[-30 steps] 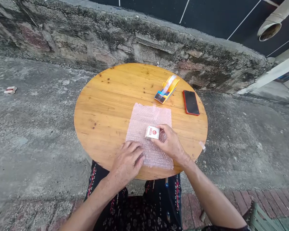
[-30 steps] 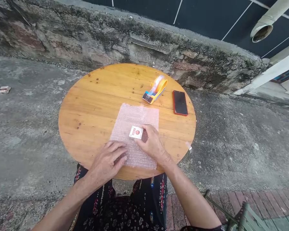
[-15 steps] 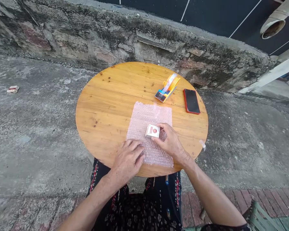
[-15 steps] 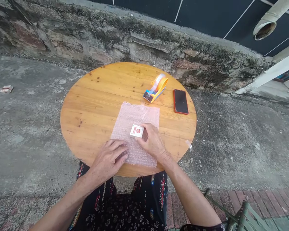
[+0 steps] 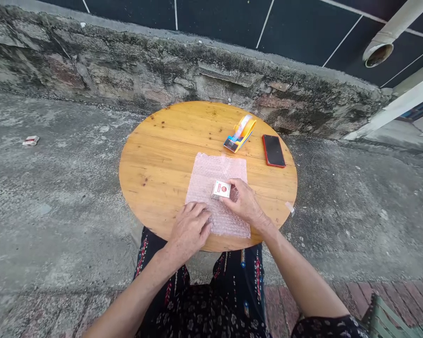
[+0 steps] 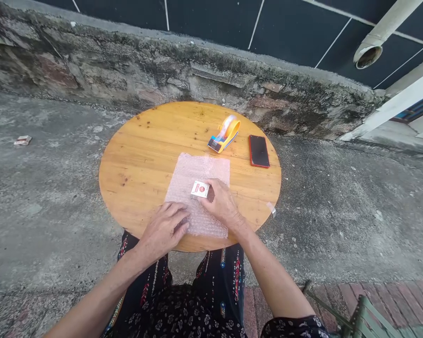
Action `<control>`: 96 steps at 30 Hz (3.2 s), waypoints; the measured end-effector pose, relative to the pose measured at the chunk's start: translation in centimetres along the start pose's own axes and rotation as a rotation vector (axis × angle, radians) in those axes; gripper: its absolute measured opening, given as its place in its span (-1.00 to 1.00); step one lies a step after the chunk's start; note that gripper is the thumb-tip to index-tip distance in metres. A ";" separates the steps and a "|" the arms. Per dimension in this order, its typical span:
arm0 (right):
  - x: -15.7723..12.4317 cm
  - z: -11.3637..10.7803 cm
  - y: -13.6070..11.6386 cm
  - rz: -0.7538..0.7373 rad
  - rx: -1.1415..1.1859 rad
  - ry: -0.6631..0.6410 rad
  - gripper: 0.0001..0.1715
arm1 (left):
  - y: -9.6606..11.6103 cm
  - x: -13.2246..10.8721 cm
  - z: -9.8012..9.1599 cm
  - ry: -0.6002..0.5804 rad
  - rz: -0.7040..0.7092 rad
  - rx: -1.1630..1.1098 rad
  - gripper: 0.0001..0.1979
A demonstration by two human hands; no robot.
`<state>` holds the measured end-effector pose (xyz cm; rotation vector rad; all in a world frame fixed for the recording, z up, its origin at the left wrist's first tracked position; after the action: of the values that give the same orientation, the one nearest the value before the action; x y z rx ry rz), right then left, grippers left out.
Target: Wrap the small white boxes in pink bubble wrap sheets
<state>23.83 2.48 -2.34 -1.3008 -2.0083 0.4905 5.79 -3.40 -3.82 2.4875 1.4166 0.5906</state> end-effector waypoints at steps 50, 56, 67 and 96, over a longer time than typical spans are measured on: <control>-8.3 0.2 -4.0 -0.254 -0.495 -0.276 -0.81 | 0.1 -2.4 -1.7 0.017 0.194 0.069 -0.71; -6.0 -1.8 -3.6 -0.104 -0.262 -0.185 -0.84 | 0.3 -1.0 -2.0 0.097 0.198 0.148 -0.81; -1.9 -4.8 -2.7 -0.040 -0.014 -0.081 -0.57 | -1.5 4.8 -4.1 0.182 0.087 0.040 -0.89; 5.4 -3.6 -0.3 -0.139 -0.042 -0.538 -0.56 | -2.5 6.5 -3.3 0.048 0.055 -0.216 -0.90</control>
<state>24.81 7.03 2.17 -1.1217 -2.5381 0.7998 5.40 3.44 -0.28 2.3625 1.2308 0.7748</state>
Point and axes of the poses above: each hand's wrist, its own x-axis towards the middle knuckle, its own z-axis out of the palm, y = z × x, the point moved 3 cm from there along x, towards the middle knuckle, and after that the axes turned 7 degrees about x, right-handed, at the moved point
